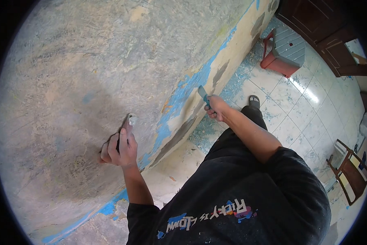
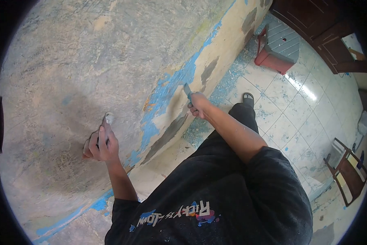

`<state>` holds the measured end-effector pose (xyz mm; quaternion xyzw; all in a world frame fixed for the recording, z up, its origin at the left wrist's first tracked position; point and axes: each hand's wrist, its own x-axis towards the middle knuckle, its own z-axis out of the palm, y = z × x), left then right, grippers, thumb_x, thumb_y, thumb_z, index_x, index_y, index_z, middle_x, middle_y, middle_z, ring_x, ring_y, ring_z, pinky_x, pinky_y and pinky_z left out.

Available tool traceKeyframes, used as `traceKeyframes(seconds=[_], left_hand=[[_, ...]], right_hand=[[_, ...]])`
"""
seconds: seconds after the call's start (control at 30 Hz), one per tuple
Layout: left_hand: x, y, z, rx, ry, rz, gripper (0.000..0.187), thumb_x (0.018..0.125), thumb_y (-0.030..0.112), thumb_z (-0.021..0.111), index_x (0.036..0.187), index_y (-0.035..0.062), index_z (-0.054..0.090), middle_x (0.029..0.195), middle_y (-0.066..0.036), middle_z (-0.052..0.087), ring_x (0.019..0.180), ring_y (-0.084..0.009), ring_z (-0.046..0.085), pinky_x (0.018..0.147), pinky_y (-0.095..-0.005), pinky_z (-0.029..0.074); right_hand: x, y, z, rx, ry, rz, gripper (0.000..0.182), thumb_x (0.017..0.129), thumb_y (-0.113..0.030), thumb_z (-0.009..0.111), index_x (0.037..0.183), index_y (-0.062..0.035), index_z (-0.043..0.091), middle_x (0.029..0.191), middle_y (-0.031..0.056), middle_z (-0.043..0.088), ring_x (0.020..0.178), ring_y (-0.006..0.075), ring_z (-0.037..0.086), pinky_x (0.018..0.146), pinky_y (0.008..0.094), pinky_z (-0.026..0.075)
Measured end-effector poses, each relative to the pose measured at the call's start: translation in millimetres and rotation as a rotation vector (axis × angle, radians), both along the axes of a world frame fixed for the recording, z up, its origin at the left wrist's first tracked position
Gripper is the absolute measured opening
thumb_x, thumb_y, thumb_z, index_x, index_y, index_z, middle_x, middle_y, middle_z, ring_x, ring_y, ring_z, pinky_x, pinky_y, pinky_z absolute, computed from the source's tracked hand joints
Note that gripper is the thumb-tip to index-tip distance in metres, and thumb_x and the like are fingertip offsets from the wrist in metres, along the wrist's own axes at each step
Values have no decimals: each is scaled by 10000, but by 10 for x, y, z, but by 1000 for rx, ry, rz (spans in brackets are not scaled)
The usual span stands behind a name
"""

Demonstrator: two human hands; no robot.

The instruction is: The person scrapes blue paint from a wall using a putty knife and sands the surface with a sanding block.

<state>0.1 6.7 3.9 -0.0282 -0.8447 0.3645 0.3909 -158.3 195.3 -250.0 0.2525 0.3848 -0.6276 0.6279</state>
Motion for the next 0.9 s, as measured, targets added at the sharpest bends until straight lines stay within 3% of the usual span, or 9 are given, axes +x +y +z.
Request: traceKeyframes(seconds=[0.2, 0.3, 0.5, 0.57, 0.67, 0.9], left_hand=[[-62, 15, 10, 10, 24, -32, 266, 720, 186, 885, 916, 242, 713, 865, 69, 628, 835, -178, 541, 800, -364, 342], [-39, 29, 0, 13, 18, -37, 277, 714, 182, 889, 915, 242, 708, 863, 74, 627, 834, -174, 540, 801, -360, 344], [-12, -6, 17, 26, -13, -51, 314, 714, 189, 892, 950, 241, 692, 874, 82, 630, 840, -174, 534, 814, -351, 359], [6, -32, -6, 49, -9, -55, 325, 712, 198, 895, 958, 245, 689, 879, 85, 631, 846, -174, 531, 816, -348, 363], [54, -88, -46, 46, 11, -23, 276, 752, 323, 865, 954, 324, 677, 898, 146, 605, 871, -140, 513, 829, -364, 321], [28, -80, -28, 29, 2, -19, 224, 782, 295, 822, 964, 323, 695, 897, 136, 606, 860, -133, 527, 817, -356, 311]], right_hand=[[50, 6, 132, 13, 114, 64, 191, 1008, -309, 366, 1066, -131, 407, 717, 59, 461, 470, 105, 341, 400, 283, 239], [-65, -125, -228, 70, 79, 97, 203, 1006, -312, 373, 1084, -127, 404, 700, 57, 457, 467, 102, 347, 404, 280, 244], [52, 6, 91, 11, 135, 53, 206, 1002, -309, 386, 1088, -123, 406, 698, 49, 464, 464, 96, 347, 399, 277, 251], [23, -42, -222, 34, 56, 51, 214, 1006, -319, 380, 1107, -132, 407, 702, 42, 464, 467, 91, 346, 403, 279, 257], [33, -1, -68, 19, 99, 84, 215, 1010, -325, 375, 1119, -143, 407, 707, 35, 464, 469, 85, 345, 404, 282, 260], [-3, 6, -50, 17, 118, 129, 179, 1004, -314, 380, 1062, -148, 410, 694, 29, 455, 471, 87, 348, 403, 283, 251]])
